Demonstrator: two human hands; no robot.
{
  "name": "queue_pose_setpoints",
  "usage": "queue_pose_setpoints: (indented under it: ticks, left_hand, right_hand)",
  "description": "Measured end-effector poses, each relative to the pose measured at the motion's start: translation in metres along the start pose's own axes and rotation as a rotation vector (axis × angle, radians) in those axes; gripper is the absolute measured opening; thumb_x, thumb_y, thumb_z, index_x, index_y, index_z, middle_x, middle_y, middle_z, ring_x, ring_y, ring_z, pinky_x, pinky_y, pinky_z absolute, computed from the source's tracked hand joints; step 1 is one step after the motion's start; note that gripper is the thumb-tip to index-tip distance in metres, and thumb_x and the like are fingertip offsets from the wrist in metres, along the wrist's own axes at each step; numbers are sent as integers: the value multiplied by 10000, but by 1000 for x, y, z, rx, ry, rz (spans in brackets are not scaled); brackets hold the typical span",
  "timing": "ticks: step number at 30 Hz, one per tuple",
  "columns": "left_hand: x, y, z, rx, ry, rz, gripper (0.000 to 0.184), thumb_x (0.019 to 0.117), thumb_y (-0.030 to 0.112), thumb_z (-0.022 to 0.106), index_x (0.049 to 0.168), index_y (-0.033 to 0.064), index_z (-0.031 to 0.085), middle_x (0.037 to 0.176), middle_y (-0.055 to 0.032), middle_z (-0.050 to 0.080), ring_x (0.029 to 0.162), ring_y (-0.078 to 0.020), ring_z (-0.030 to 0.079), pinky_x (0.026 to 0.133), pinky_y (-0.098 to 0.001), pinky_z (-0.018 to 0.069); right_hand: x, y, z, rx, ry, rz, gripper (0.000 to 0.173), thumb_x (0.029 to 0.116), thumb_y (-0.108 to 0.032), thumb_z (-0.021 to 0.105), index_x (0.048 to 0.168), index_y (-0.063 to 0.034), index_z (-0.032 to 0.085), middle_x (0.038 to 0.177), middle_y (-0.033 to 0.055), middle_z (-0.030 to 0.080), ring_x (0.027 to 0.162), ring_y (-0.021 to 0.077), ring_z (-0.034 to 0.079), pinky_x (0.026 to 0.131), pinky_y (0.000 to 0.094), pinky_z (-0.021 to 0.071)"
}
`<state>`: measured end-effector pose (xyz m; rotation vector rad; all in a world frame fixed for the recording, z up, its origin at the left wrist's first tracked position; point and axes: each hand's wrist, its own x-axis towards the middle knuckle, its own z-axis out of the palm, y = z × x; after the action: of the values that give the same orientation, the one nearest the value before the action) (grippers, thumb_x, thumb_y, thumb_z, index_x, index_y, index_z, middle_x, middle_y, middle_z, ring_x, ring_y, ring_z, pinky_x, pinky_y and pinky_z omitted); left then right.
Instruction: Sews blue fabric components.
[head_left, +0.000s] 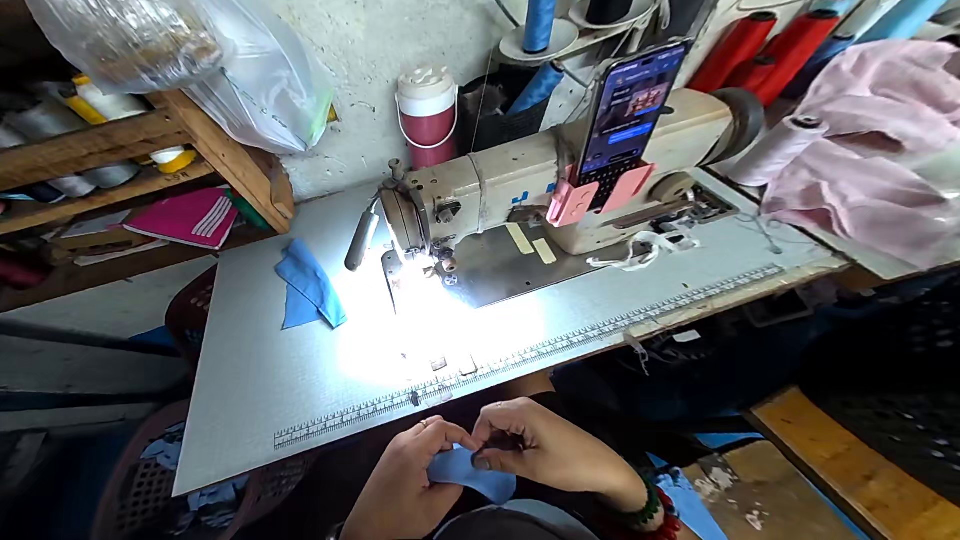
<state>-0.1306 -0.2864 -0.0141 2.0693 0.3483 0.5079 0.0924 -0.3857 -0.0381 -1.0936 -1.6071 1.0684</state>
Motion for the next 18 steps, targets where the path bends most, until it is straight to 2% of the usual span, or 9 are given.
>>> queue_pose_setpoints:
  ticks: [2, 4, 6, 7, 9, 10, 13, 14, 18]
  left_hand:
    - [-2, 0, -2, 31, -15, -18, 281, 876, 121, 747, 1142, 72, 670, 802, -20, 645, 715, -27, 592, 666, -151, 505]
    - [-5, -1, -5, 104, -42, -48, 403, 878, 270, 793, 1198, 67, 654, 721, -8, 586, 628, -33, 538, 592, -160, 467]
    - [-6, -1, -11, 155, -82, -98, 523, 861, 472, 784, 1190, 83, 666, 751, -7, 659, 645, -32, 595, 602, -193, 511]
    - [-6, -1, -13, 164, -99, -112, 516, 865, 519, 759, 1140, 90, 680, 785, -5, 698, 675, -25, 635, 622, -205, 542]
    - [-5, -2, -15, 159, -79, -80, 443, 911, 509, 714, 990, 74, 691, 747, -7, 679, 654, -21, 618, 597, -198, 518]
    - [-4, -4, -15, 143, -54, -47, 395, 943, 465, 699, 935, 70, 693, 743, -9, 668, 665, -17, 609, 606, -182, 510]
    - [-4, -6, -16, 81, 29, 2, 257, 968, 335, 708, 908, 86, 701, 856, 1, 653, 816, -2, 613, 733, -138, 515]
    - [-4, -6, -16, 80, 56, 4, 224, 965, 306, 712, 918, 87, 709, 860, 4, 680, 826, -1, 630, 750, -141, 521]
    - [-4, -5, -20, 48, 117, 4, 171, 963, 248, 710, 959, 78, 722, 861, 26, 727, 812, 30, 666, 756, -128, 553]
  right_hand:
    - [0, 1, -1, -19, 21, -24, 223, 962, -277, 725, 927, -58, 706, 943, 25, 632, 834, 12, 564, 699, 145, 459]
    - [0, 0, -3, -25, 77, -45, 249, 938, -296, 752, 866, -69, 677, 1118, 45, 633, 927, 3, 580, 729, 136, 482]
    - [0, -1, -5, -64, 123, -44, 261, 927, -296, 761, 848, -67, 665, 1270, 52, 636, 956, -7, 606, 743, 150, 516]
    - [0, -2, -6, -85, 136, -40, 258, 926, -293, 762, 842, -69, 665, 1282, 44, 647, 931, -11, 613, 729, 156, 521]
    - [-2, -4, -8, -96, 124, -60, 233, 942, -266, 748, 862, -69, 652, 1230, 37, 691, 1004, 23, 651, 803, 196, 552]
    - [-3, -4, -9, -86, 111, -75, 207, 950, -253, 740, 897, -68, 664, 1151, 38, 720, 1040, 51, 674, 852, 225, 573]
    - [-6, -8, -10, -74, 85, -77, 190, 964, -265, 725, 954, -81, 677, 857, -12, 692, 738, -9, 615, 633, 163, 503]
    - [-7, -9, -11, -82, 73, -70, 174, 962, -256, 722, 971, -89, 678, 818, -25, 674, 704, -16, 598, 614, 159, 491]
    - [-11, -9, -18, -174, 59, -50, 166, 964, -266, 713, 1025, -113, 732, 880, -31, 715, 767, -17, 632, 684, 165, 528]
